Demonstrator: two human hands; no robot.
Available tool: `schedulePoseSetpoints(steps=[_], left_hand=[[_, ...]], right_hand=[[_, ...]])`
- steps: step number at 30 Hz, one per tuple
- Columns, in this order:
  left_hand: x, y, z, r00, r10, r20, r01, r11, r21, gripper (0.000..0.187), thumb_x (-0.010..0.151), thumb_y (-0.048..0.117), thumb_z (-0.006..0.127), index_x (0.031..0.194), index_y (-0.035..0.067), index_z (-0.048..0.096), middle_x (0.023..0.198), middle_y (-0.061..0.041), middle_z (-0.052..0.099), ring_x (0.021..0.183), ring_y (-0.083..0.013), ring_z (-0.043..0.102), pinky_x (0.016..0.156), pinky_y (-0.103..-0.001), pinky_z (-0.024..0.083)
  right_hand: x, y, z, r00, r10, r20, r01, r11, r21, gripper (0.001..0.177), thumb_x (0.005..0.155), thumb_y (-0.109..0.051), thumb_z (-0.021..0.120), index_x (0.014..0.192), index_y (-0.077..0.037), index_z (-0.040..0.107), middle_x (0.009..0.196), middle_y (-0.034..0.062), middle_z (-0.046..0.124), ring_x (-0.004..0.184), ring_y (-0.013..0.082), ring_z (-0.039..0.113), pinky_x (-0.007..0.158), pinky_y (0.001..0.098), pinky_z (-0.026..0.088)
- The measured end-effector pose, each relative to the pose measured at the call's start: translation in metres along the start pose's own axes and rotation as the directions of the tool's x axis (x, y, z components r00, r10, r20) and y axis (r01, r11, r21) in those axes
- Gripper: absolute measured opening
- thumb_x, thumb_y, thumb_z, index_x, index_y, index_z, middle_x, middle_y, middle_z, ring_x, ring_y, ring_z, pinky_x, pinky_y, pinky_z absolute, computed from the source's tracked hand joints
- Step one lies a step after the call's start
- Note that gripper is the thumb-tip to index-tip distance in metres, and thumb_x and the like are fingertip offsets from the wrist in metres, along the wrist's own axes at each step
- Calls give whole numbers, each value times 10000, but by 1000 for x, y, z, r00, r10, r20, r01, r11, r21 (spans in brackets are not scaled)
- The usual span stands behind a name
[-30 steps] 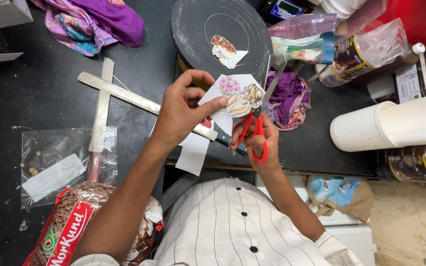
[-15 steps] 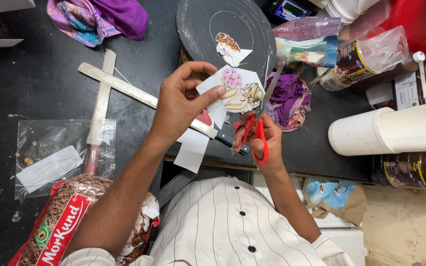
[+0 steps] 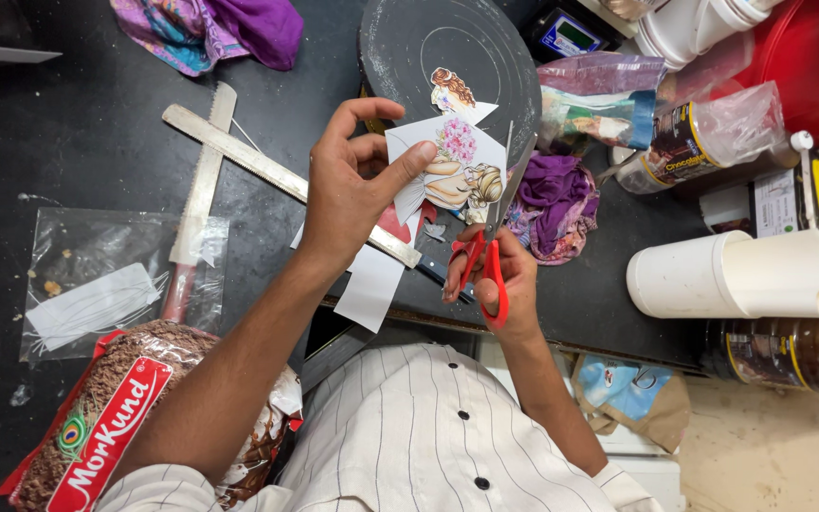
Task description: The person uses red-handled scissors to cut out a printed illustration of a woman from a piece of paper. They carefully trim around the edges of the drawing, rotating the paper to follow the contours of the figure.
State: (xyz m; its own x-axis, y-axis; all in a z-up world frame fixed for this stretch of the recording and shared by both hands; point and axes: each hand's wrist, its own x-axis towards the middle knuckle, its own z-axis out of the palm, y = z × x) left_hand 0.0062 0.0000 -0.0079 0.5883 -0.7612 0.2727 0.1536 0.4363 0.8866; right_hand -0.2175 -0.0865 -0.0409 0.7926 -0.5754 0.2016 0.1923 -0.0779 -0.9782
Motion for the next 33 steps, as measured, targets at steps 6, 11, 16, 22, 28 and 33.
schedulePoseSetpoints(steps=[6,11,16,22,28,33], left_hand=[[-6,-4,10,996,28,85,-18,993,-118,497,965,147,787,1328,5,479,1014,-119,784,882,-94,752,715,-219,620],[-8,-6,12,988,-27,150,41,995,-93,570,925,115,789,1369,27,442,936,-108,777,721,-72,686,577,-208,539],[-6,-8,10,986,-26,167,38,997,-69,555,921,95,786,1360,19,454,945,-93,769,726,-75,698,582,-217,566],[-7,-9,11,982,4,187,10,997,-73,527,941,107,773,1349,11,454,1026,-110,756,816,-85,733,613,-232,619],[-6,-6,9,982,-10,187,21,998,-54,535,934,113,775,1350,16,453,1011,-114,758,814,-87,746,599,-227,628],[-5,-2,8,985,-52,165,51,999,13,554,913,111,787,1354,22,464,924,-104,778,711,-87,727,566,-219,591]], right_hand=[[1,3,-1,1000,-25,2,24,994,103,569,895,-261,787,1276,61,512,826,186,677,692,230,680,646,328,602],[4,6,-1,997,25,-66,-17,993,117,456,822,-32,635,1242,81,500,796,216,660,642,252,659,614,364,603],[3,8,4,998,-60,-6,61,987,152,788,907,-533,805,1304,71,491,831,198,669,702,236,672,644,351,605],[4,4,11,996,-43,-82,50,995,83,925,788,-708,711,1262,54,483,814,175,658,695,231,674,637,359,606],[5,5,8,997,-57,-56,61,996,68,908,802,-675,735,1269,61,484,795,171,649,681,224,670,620,343,600],[4,8,3,997,-50,-53,54,996,77,863,831,-615,806,1255,72,500,782,175,651,645,223,664,625,337,599]])
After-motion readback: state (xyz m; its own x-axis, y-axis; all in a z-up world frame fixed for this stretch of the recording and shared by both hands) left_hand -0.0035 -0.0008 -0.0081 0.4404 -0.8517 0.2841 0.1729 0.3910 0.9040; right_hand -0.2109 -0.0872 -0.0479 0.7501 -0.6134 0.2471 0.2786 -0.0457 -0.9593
